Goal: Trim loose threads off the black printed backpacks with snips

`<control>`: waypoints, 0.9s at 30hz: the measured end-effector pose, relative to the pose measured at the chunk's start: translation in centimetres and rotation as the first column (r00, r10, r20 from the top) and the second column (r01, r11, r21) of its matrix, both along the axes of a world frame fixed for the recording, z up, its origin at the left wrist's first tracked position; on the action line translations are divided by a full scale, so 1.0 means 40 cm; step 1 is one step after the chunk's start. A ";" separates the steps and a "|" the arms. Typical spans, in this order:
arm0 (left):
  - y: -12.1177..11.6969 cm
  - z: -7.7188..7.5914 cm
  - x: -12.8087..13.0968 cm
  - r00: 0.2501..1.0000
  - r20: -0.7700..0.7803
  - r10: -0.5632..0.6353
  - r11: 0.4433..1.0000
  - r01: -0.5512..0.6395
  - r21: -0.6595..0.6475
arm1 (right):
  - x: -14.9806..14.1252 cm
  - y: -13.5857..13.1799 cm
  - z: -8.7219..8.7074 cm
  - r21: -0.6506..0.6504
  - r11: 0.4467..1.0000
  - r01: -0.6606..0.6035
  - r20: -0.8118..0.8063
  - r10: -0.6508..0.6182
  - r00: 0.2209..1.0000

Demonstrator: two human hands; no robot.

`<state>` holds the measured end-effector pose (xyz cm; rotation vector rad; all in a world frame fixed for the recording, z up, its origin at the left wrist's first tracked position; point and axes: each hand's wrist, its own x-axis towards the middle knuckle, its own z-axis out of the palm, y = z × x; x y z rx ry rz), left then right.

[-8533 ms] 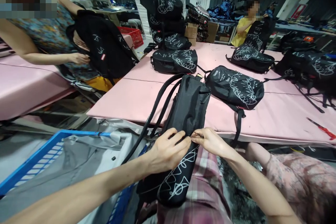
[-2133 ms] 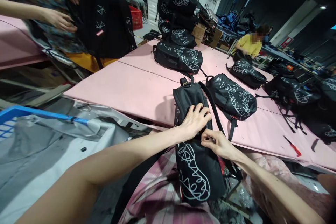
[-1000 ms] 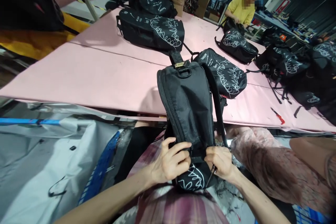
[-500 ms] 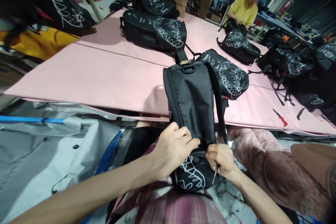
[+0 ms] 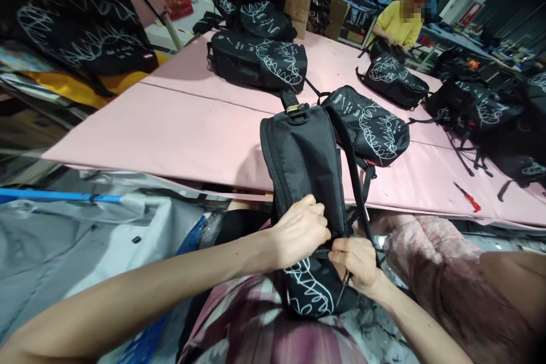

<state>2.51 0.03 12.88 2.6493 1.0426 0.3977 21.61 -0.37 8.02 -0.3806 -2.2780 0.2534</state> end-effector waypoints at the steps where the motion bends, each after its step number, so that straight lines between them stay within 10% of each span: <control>1: -0.004 -0.007 -0.003 0.999 0.045 0.020 1.000 -0.020 0.000 | 0.001 0.000 0.000 0.008 1.000 0.004 0.006 -0.004 1.000; 8: -0.020 -0.008 -0.023 0.941 0.301 0.152 0.988 -0.153 -0.022 | 0.003 -0.002 0.002 0.021 1.000 -0.004 0.029 0.004 1.000; 27: -0.027 -0.042 0.015 0.996 0.039 0.080 0.981 -0.085 0.172 | 0.015 -0.018 0.017 -0.027 0.998 0.048 0.102 -0.045 0.994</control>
